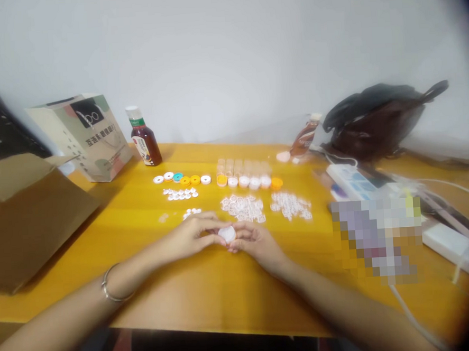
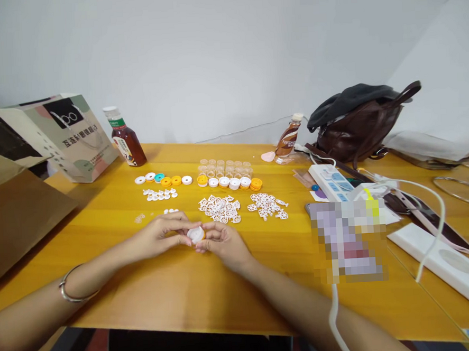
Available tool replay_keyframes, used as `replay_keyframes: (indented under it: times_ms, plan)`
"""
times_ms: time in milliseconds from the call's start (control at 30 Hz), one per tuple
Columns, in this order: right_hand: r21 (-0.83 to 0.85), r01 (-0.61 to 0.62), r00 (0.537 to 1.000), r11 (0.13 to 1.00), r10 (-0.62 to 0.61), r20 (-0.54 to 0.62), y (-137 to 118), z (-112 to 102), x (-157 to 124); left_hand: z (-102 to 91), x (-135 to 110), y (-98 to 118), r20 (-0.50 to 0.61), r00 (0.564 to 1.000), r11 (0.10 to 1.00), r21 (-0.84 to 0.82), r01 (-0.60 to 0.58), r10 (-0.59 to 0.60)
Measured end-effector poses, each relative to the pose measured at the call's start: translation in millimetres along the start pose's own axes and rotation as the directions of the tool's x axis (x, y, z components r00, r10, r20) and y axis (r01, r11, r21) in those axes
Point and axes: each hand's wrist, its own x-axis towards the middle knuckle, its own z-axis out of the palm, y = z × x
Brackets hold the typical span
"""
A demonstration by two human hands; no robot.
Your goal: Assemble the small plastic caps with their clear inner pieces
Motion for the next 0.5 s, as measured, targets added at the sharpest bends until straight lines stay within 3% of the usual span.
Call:
replay_keyframes:
  times_ms: [500]
  plan:
    - [0.031, -0.047, 0.998, 0.998, 0.045, 0.053, -3.9, -0.6, -1.4, -5.9, -5.9, 9.9, 0.040, 0.999, 0.999, 0.030, -0.031, 0.030]
